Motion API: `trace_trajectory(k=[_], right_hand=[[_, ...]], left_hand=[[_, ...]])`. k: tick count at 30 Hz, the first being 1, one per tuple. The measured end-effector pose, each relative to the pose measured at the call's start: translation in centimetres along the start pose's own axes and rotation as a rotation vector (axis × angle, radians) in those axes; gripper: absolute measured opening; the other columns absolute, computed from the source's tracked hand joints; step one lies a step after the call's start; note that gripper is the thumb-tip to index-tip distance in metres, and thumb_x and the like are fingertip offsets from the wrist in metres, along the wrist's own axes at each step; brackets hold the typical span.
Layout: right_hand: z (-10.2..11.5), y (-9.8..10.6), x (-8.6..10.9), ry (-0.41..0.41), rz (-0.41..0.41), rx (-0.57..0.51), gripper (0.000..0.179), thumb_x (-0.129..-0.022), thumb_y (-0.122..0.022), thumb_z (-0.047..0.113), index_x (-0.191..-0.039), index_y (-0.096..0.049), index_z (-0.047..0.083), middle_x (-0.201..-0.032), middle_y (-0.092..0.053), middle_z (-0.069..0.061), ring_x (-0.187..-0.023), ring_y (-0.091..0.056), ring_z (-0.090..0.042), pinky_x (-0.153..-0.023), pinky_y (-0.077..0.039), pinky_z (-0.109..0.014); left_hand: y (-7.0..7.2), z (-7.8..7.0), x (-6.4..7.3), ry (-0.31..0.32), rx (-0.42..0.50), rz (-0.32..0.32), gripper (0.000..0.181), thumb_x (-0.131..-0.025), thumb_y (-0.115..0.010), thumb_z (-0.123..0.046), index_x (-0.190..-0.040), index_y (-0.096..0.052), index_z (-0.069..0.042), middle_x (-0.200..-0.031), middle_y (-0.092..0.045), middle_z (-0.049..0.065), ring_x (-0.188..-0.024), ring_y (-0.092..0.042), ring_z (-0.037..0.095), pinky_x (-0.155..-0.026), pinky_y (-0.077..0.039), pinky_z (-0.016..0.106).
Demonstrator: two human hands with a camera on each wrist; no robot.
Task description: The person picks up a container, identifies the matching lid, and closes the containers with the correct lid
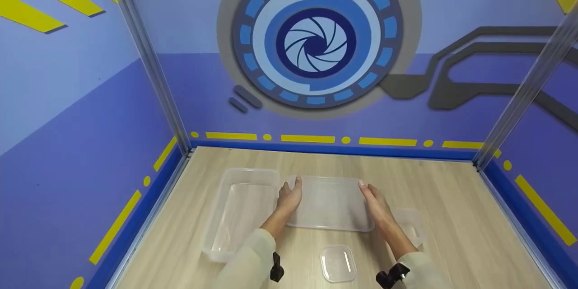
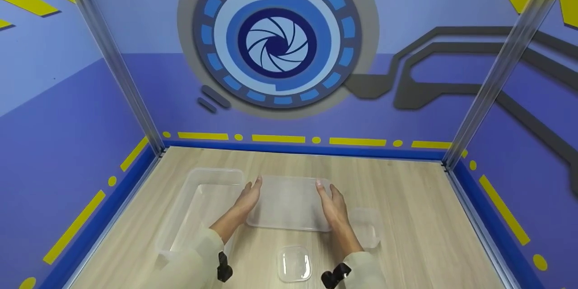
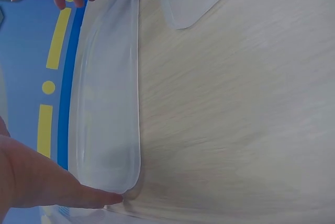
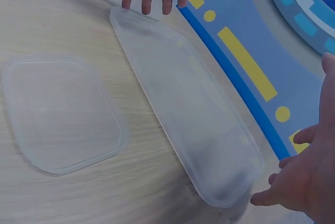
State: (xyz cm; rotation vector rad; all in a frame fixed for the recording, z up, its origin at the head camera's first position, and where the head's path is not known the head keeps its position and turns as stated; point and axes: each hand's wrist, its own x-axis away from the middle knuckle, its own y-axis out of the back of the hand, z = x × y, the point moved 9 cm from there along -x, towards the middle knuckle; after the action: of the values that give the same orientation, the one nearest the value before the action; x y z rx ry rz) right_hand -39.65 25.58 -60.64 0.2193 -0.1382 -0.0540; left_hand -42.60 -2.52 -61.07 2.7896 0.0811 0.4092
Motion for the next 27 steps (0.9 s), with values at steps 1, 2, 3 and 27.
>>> trace_trajectory(k=[1,2,3,27], right_hand=[[-0.2,0.0,0.0,-0.003,-0.003,0.003,0.092,-0.109,-0.042,0.062,-0.165,-0.017,-0.007,-0.171,-0.015,-0.03,-0.159,-0.011,-0.046,-0.128,-0.008,-0.06],[-0.3,-0.1,0.0,-0.006,-0.006,0.009,0.092,-0.109,-0.041,0.061,-0.164,-0.018,-0.008,-0.171,-0.016,-0.031,-0.159,-0.012,-0.046,-0.128,-0.008,-0.06],[-0.5,-0.1,-0.1,-0.012,-0.008,0.009,0.092,-0.109,-0.041,0.062,-0.164,-0.018,-0.009,-0.17,-0.017,-0.031,-0.159,-0.012,-0.047,-0.128,-0.009,-0.06],[-2.7,-0.8,0.4,-0.137,0.039,0.104,0.105,-0.102,-0.056,0.063,-0.162,-0.014,-0.012,-0.168,-0.013,-0.037,-0.156,-0.011,-0.055,-0.125,-0.013,-0.067]], left_hand=[[0.0,0.1,-0.1,0.004,-0.001,-0.001,0.085,-0.11,-0.03,-0.058,-0.165,-0.018,0.007,-0.17,-0.015,0.031,-0.157,-0.014,0.052,-0.127,-0.013,0.062],[-0.1,0.1,0.0,0.005,-0.005,0.0,0.086,-0.11,-0.03,-0.058,-0.165,-0.018,0.007,-0.17,-0.015,0.032,-0.157,-0.014,0.052,-0.127,-0.013,0.062],[-0.1,0.1,0.0,0.008,-0.006,0.001,0.086,-0.11,-0.03,-0.058,-0.164,-0.018,0.008,-0.169,-0.016,0.033,-0.157,-0.014,0.053,-0.127,-0.013,0.063],[-0.9,1.3,0.2,0.09,-0.001,0.143,0.087,-0.111,-0.043,-0.047,-0.16,-0.009,0.017,-0.167,-0.015,0.038,-0.155,-0.014,0.056,-0.125,-0.016,0.064]])
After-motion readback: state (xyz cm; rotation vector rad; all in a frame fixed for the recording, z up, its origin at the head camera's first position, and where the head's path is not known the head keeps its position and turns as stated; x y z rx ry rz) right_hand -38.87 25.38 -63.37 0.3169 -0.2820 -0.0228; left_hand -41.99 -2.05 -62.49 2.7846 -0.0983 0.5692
